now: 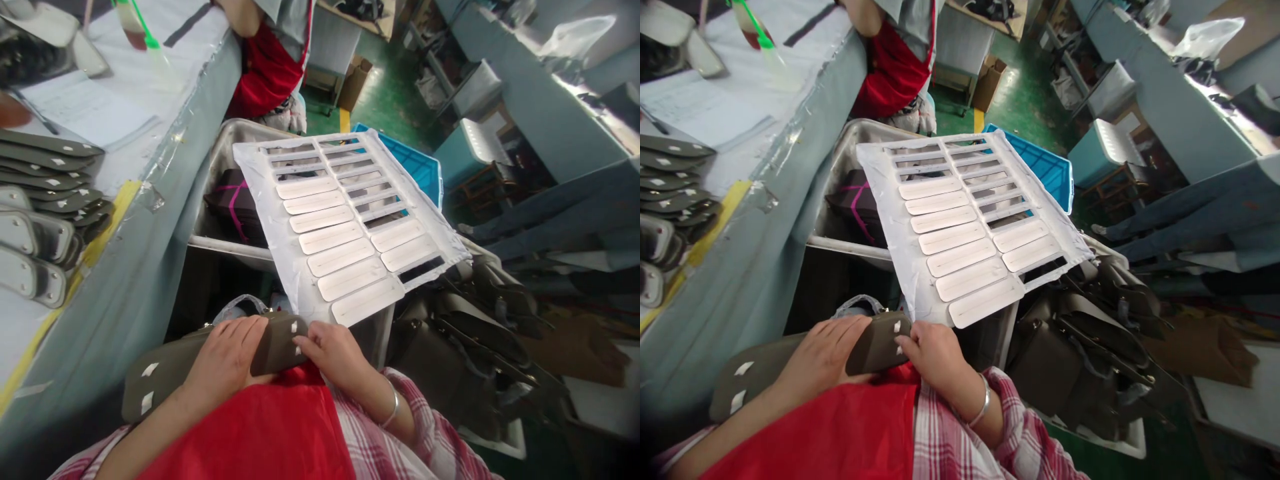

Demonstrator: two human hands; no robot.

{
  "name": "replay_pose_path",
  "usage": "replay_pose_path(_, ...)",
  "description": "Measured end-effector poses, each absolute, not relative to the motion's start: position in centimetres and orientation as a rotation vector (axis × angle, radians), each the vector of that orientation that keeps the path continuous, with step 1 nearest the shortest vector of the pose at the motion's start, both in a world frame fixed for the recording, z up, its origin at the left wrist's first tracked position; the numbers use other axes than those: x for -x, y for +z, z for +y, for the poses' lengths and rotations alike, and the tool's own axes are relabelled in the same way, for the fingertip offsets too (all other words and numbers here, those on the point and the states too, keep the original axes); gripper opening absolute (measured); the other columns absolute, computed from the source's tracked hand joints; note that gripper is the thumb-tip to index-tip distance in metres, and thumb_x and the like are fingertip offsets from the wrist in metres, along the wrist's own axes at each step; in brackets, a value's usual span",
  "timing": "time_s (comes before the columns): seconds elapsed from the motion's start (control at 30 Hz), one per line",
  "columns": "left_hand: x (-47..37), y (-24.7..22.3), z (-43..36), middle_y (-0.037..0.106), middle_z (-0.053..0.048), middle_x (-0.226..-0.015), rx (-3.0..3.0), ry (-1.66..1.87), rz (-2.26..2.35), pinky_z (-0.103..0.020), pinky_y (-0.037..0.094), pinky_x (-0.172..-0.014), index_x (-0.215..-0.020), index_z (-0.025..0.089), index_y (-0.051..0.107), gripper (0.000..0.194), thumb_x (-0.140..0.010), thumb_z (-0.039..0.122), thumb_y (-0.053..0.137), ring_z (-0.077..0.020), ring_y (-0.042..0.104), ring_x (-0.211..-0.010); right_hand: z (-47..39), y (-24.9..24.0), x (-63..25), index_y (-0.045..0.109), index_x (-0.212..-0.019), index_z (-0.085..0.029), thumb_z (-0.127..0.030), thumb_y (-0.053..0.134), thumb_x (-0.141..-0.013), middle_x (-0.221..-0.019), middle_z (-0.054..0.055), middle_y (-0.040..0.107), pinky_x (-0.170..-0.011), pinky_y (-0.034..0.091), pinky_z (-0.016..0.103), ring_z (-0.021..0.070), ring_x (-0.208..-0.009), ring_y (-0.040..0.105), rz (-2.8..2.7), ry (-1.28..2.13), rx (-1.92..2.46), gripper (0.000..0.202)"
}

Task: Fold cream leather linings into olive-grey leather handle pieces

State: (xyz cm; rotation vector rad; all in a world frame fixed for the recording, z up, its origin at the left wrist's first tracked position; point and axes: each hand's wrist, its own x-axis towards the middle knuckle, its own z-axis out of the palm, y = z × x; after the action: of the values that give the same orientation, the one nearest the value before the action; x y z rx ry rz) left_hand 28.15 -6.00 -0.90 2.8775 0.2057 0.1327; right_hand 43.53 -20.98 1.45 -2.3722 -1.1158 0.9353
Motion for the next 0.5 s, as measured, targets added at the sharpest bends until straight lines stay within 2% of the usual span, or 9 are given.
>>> replay_pose_path(0.23,-28.3,0.0,-6.3,0.057,-0.014,-0.112,-2.83,0.034,0.215,-0.038,0.039,-0.086,-0.117,0.012,0.046,0.058,-0.072,0.046,0.059,-0.0258,0.053,-0.101,-21.3,1.7,-43.5,0.052,-0.061,-0.017,-0.039,0.051,-0.085,-0.054,-0.004,0.05,-0.049,0.02,0.022,0.0078,-0.051,0.042,-1.128,0.917,2.331,0.032)
replay_pose_path(0.5,-28.1,0.1,-6.3,0.055,-0.014,-0.115,-2.826,0.017,0.201,-0.039,0.038,-0.088,-0.119,0.011,0.044,0.063,-0.07,0.047,0.061,-0.0267,0.051,-0.103,-21.1,1.9,-43.5,0.055,-0.065,-0.017,-0.038,0.05,-0.085,-0.058,-0.001,0.054,-0.049,0.019,0.023,0.0089,-0.052,0.043,-1.242,0.881,2.383,0.03)
